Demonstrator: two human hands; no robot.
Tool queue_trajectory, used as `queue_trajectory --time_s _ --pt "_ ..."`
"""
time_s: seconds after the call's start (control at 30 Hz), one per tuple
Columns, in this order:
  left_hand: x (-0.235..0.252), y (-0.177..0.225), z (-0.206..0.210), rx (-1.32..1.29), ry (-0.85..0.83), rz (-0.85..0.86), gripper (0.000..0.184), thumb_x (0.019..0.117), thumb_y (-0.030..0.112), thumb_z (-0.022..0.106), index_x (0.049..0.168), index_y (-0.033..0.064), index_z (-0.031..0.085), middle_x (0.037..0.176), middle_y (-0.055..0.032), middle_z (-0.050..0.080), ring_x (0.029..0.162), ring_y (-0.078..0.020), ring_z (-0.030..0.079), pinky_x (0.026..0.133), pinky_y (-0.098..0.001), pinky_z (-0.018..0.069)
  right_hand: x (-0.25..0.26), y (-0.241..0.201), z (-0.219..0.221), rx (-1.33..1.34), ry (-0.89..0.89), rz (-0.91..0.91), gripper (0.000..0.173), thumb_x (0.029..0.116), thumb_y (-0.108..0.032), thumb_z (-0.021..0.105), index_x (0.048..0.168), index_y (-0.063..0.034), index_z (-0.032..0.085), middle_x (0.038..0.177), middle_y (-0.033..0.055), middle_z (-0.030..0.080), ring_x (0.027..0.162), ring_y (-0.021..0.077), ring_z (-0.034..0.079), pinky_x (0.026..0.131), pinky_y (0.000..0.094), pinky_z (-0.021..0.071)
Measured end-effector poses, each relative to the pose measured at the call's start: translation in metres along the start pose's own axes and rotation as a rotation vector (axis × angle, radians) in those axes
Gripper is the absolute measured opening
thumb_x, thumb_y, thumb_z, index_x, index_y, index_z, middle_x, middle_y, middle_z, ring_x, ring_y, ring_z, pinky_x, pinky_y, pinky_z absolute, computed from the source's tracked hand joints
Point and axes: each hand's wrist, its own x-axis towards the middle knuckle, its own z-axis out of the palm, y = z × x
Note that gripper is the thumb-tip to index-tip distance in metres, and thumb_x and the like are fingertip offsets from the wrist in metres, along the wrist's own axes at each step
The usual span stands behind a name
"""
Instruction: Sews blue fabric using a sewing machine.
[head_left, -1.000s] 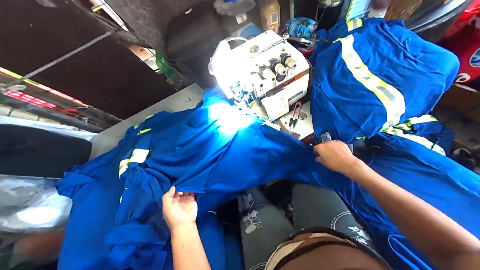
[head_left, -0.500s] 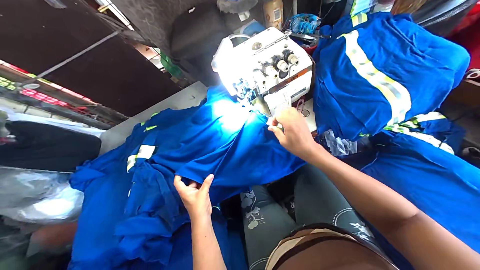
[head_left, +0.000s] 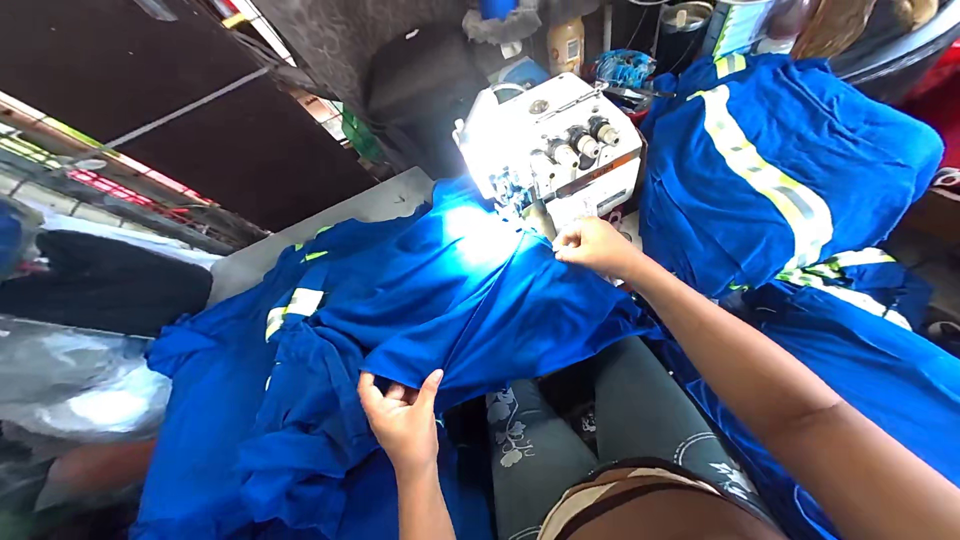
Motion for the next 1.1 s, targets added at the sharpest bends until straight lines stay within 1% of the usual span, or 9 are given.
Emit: queue_trajectory --time_s 0.17,0.47,0.57,0.7,0.73,0.83,0.97,1.03,1.1 --pt "-0.017 0.013 -0.005 -0.108 -0.049 0.002 0.095 0.0713 -0.006 0.076 0.147 -0.0039 0.020 0.118 -0.0008 0.067 0.102 -0.0051 0.070 0.084 -0.0236 0.0614 -0.010 -0.006 -0.006 0.086 -0.007 0.119 0.010 0.0937 -0.014 0.073 0.093 -0.0042 0.075 0.072 0.0085 0.065 0.056 0.0162 0.056 0.054 0.0363 0.0493" --pt "-0.009 0.013 -0.006 -0.156 -0.068 0.029 0.092 0.0722 -0.006 0.077 0.145 -0.0023 0.022 0.117 0.0008 0.067 0.103 -0.0059 0.070 0.086 -0.0242 0.0613 -0.010 -0.009 -0.004 0.110 0.035 0.096 0.009 0.0939 -0.015 0.073 0.093 -0.0061 0.075 0.072 0.0076 0.066 0.054 0.0155 0.056 0.050 0.0349 0.0494" --pt "0.000 0.013 -0.006 -0.137 -0.054 0.055 0.091 0.0722 -0.007 0.076 0.145 -0.0036 0.022 0.120 -0.0008 0.066 0.104 -0.0062 0.070 0.087 -0.0247 0.0609 -0.002 -0.017 -0.005 0.108 0.032 0.099 0.009 0.0942 -0.012 0.072 0.094 -0.0041 0.076 0.074 0.0075 0.066 0.060 0.0161 0.057 0.057 0.0371 0.0495" --pt "0.027 0.013 -0.015 -0.077 -0.070 0.076 0.091 0.0734 -0.004 0.077 0.146 -0.0061 0.021 0.121 -0.0019 0.065 0.105 -0.0059 0.069 0.088 -0.0249 0.0607 -0.005 -0.016 -0.001 0.136 0.048 0.067 0.013 0.0944 -0.017 0.072 0.088 -0.0053 0.073 0.067 0.0071 0.063 0.051 0.0149 0.053 0.048 0.0337 0.0463" --pt "0.039 0.016 -0.019 -0.058 -0.099 0.083 0.091 0.0746 -0.002 0.078 0.146 -0.0077 0.022 0.121 -0.0027 0.065 0.105 -0.0063 0.069 0.088 -0.0259 0.0605 -0.006 -0.019 0.000 0.133 0.056 0.068 0.014 0.0941 -0.017 0.072 0.086 -0.0047 0.073 0.066 0.0073 0.062 0.052 0.0155 0.053 0.049 0.0347 0.0461" --pt "0.094 0.032 -0.026 0.071 -0.180 0.073 0.086 0.0783 0.004 0.076 0.147 -0.0093 0.027 0.118 -0.0033 0.066 0.101 -0.0038 0.068 0.088 -0.0256 0.0587 -0.006 -0.030 0.008 0.095 0.108 0.071 0.019 0.0936 -0.018 0.073 0.083 -0.0024 0.071 0.070 0.0105 0.062 0.062 0.0215 0.058 0.058 0.0431 0.0492" --pt "0.176 0.038 -0.015 0.256 -0.162 0.089 0.079 0.0826 -0.003 0.075 0.151 0.0010 0.035 0.115 -0.0062 0.064 0.092 -0.0036 0.065 0.085 -0.0242 0.0563 -0.005 -0.031 0.030 0.057 0.203 0.046 0.032 0.0960 -0.023 0.071 0.073 -0.0019 0.064 0.067 0.0105 0.059 0.061 0.0234 0.057 0.057 0.0449 0.0479" --pt "0.186 0.042 -0.005 0.414 -0.107 0.122 0.076 0.0909 -0.001 0.068 0.157 0.0025 0.030 0.122 -0.0152 0.064 0.097 -0.0103 0.065 0.087 -0.0280 0.0534 -0.010 -0.034 0.036 0.062 0.217 0.093 0.031 0.0988 -0.024 0.068 0.078 -0.0011 0.064 0.070 0.0106 0.059 0.064 0.0233 0.058 0.059 0.0446 0.0488" --pt "0.166 0.047 0.001 0.456 -0.073 0.173 0.072 0.0969 0.006 0.063 0.158 -0.0005 0.025 0.132 -0.0211 0.060 0.107 -0.0172 0.064 0.094 -0.0323 0.0529 -0.014 -0.031 0.041 0.083 0.250 0.140 0.026 0.0988 -0.024 0.069 0.087 -0.0007 0.067 0.078 0.0116 0.062 0.071 0.0241 0.060 0.066 0.0456 0.0507"
